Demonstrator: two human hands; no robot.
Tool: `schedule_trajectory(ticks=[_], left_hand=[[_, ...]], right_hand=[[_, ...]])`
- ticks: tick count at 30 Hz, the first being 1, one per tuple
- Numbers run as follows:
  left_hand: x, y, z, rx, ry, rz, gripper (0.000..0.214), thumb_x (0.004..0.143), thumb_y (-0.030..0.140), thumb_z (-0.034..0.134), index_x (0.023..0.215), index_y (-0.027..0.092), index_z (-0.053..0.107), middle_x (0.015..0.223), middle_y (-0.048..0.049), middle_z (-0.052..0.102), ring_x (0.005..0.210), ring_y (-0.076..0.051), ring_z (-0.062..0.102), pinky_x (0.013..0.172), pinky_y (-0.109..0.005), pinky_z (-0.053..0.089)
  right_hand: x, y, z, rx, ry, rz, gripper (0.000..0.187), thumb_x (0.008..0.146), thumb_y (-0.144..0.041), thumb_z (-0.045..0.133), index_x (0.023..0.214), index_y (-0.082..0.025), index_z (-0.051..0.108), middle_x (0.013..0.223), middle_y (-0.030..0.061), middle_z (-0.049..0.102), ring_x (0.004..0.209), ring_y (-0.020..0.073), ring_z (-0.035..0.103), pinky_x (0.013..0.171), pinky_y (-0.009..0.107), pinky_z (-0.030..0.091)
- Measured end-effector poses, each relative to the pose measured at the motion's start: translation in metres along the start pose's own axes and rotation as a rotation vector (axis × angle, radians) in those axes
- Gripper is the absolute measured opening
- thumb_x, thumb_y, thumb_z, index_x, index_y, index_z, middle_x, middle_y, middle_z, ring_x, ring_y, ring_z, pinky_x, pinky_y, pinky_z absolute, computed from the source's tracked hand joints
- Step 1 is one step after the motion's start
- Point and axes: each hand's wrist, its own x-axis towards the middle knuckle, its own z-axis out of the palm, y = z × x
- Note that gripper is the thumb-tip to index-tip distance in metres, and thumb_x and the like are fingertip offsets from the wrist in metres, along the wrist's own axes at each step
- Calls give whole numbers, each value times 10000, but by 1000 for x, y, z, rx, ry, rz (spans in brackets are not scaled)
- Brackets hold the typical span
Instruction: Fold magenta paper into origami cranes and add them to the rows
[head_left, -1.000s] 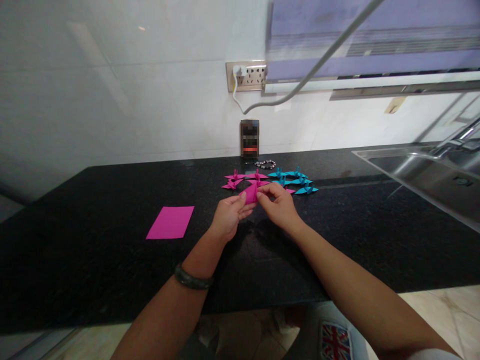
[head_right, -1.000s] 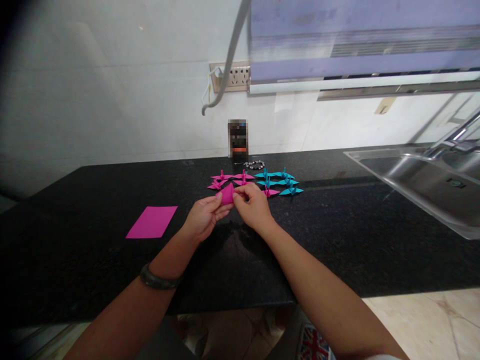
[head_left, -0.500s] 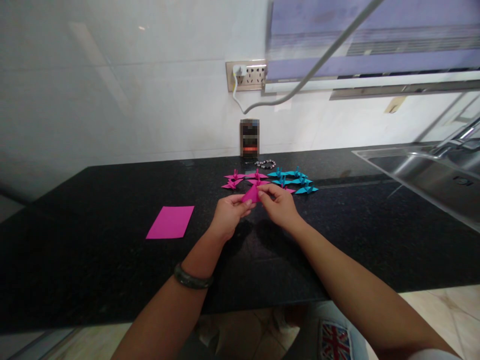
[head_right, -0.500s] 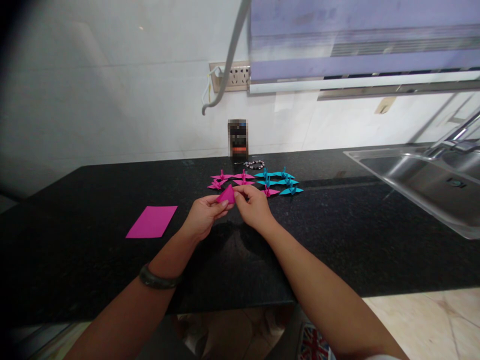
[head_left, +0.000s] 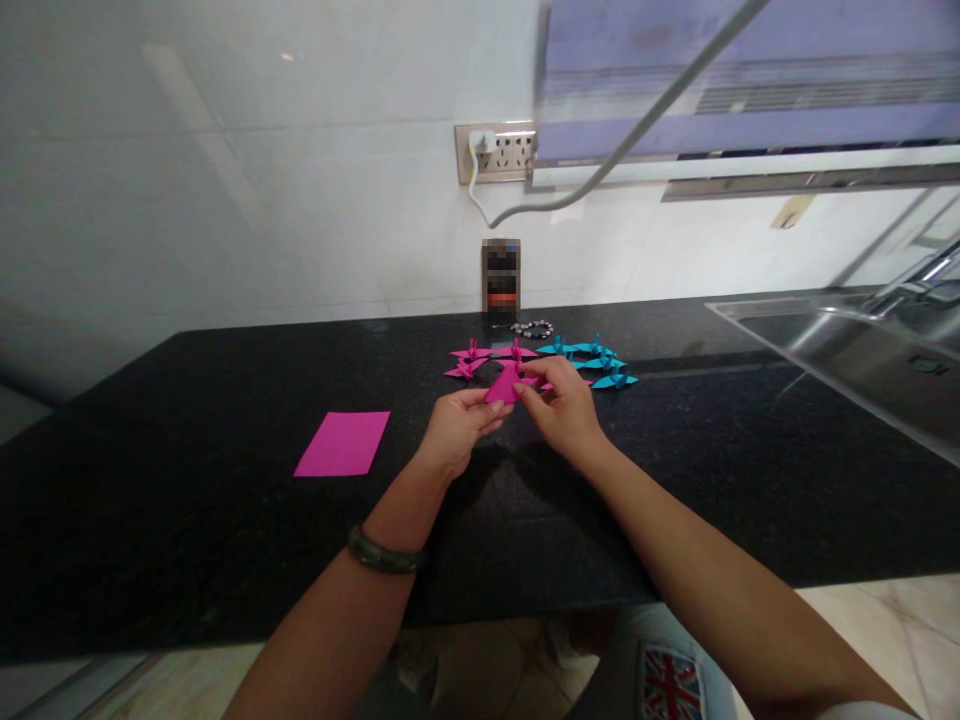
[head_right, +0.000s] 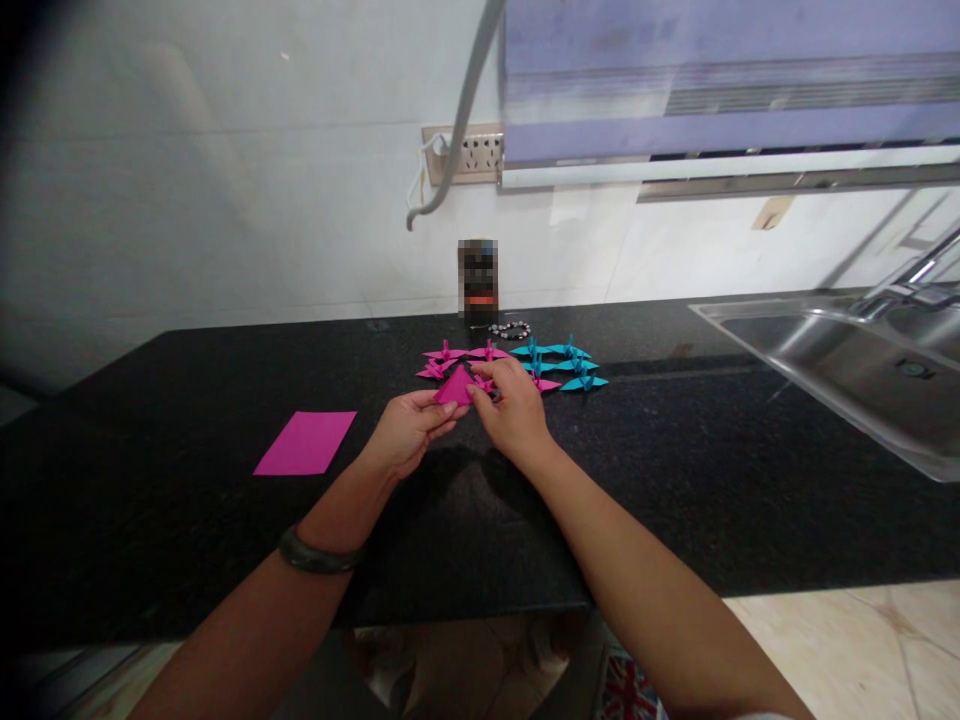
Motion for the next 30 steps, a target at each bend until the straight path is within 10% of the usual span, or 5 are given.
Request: schedule_trajectory(ticks=[8,30], left_hand=[[2,-3,1,9,76,61,321,595,263,718,889,140,680,871,-89,680,809,-155,620,717,-263,451],[2,-3,0,25,94,80,329,596,289,717,888,144,682,875,-85,682,819,-163,613,719,-274,461]], right_hand=[[-2,-2,-1,-336,18,-311,241,778,-215,548,1002,-221,638,1010,89,579,940,216,493,795,391,429],[-4,-8,1,-383,-19,-288,273,803,-245,509,1038,-162,621,1011,114,583,947,229,482,814,397,416]])
